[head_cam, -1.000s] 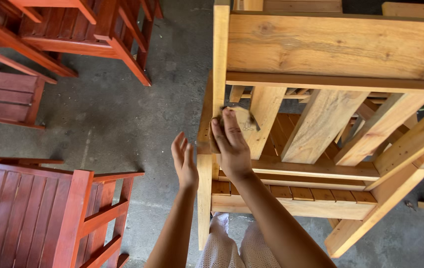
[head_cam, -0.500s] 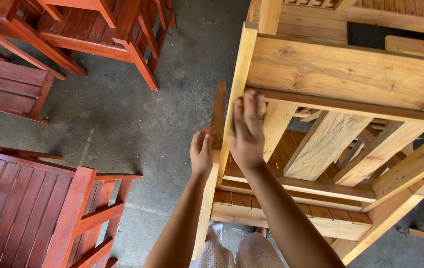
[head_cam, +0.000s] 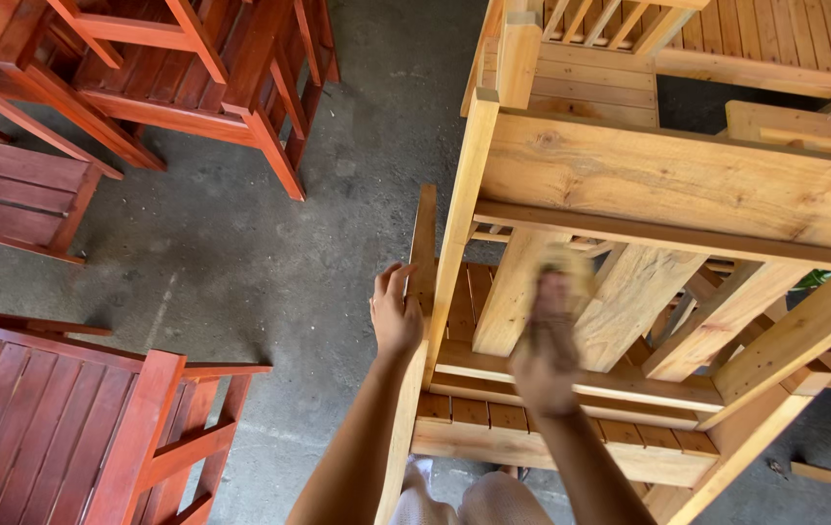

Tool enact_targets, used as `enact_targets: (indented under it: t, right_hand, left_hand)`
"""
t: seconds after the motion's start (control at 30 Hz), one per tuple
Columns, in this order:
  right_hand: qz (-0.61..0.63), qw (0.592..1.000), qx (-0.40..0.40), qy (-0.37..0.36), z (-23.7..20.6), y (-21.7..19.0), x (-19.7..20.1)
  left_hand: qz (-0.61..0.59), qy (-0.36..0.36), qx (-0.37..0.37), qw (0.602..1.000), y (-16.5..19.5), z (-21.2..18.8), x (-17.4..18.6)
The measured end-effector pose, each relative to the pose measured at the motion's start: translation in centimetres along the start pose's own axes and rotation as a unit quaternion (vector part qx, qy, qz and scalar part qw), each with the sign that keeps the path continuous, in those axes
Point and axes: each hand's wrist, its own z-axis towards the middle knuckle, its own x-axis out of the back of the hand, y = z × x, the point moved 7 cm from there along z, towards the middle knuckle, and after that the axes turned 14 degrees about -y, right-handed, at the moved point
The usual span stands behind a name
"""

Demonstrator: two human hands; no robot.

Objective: The person sands the frame of an unfinished wooden chair using a sanding block, working along the rails and slats. They then wipe the sanded surfaces with a cloth and run their hands over the wood to check the surface.

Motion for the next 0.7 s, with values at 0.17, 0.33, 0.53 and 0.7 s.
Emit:
enact_targets:
  t: [0.17,0.33,0.53,0.7]
  right_hand:
    - [-0.061,0.998,0.008,-0.006,2.3,2.4,0.5]
    - [-0.248,0.961,0.013,-0.121,0.9,7.9,-9.2]
    - [-0.169,0.891,0.125,-0.402,-6.9,10.2,-10.5]
    - [-0.266,0.884,0.099,-0.372,-2.1,14.5,-8.8]
  left_hand:
    - [-0.078,0.040,-0.082,0.993,5.9,-0.9,-0.2]
    - [-0.076,0.021,-0.146,0.986,9.4,0.8,-2.2]
    - [-0.034,0.045,-0.090,0.994,8.2,1.4,-3.2]
    - [0.028,0.072,-0.081,0.994,7.8,1.6,-3.9]
